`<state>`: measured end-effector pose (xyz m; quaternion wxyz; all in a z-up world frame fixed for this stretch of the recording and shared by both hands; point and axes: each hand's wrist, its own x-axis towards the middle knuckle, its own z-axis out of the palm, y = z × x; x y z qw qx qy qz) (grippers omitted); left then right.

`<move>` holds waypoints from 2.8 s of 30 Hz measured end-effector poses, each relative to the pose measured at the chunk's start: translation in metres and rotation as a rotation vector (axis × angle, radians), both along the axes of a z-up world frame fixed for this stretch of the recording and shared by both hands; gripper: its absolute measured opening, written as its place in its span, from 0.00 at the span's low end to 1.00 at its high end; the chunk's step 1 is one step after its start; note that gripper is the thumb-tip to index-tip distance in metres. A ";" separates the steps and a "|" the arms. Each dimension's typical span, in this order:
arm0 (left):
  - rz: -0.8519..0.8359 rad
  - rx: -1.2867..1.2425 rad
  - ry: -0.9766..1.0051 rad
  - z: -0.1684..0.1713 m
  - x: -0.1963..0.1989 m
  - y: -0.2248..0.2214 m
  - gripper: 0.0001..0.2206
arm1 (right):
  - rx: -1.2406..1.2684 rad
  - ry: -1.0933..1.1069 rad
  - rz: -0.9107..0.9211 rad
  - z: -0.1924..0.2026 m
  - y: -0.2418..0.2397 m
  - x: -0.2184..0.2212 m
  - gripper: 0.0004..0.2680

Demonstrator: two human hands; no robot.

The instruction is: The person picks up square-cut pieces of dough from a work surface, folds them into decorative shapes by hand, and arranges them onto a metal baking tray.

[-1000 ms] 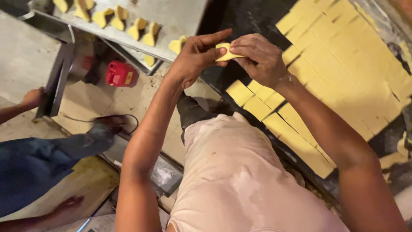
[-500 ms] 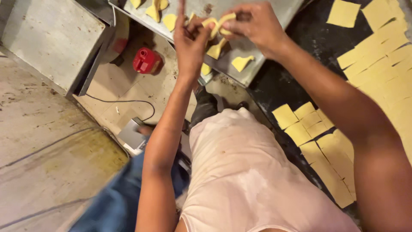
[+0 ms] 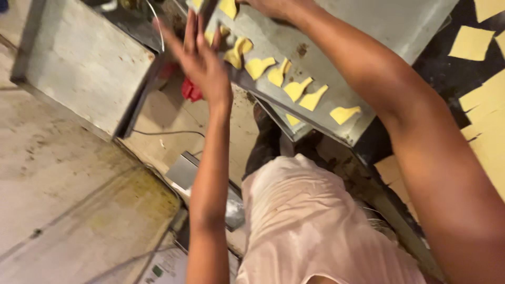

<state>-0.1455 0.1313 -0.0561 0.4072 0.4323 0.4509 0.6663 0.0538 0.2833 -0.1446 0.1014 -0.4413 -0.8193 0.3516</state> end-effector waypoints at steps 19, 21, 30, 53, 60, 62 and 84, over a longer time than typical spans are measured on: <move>-0.080 0.046 0.195 0.075 0.054 -0.062 0.27 | 0.326 0.513 -0.473 0.129 -0.092 0.029 0.11; -0.236 0.021 0.168 0.078 0.089 -0.079 0.22 | 0.295 0.560 -0.607 0.140 -0.159 0.074 0.09; -1.243 0.019 0.641 -0.005 0.336 -0.195 0.15 | 0.362 0.363 -1.618 0.108 -0.520 0.269 0.11; -0.863 0.001 0.365 -0.108 0.543 -0.166 0.11 | 0.350 0.245 -1.653 0.138 -0.699 0.358 0.06; -1.179 -0.318 -0.230 0.057 0.426 -0.181 0.13 | 0.664 -0.185 -0.783 0.196 -0.540 0.368 0.20; -1.351 -0.451 -0.277 0.089 0.388 -0.180 0.10 | 0.940 -0.179 -0.498 0.206 -0.499 0.359 0.14; 0.074 -0.009 -0.054 -0.005 0.097 -0.021 0.24 | -0.397 0.776 -0.411 0.093 -0.115 0.072 0.05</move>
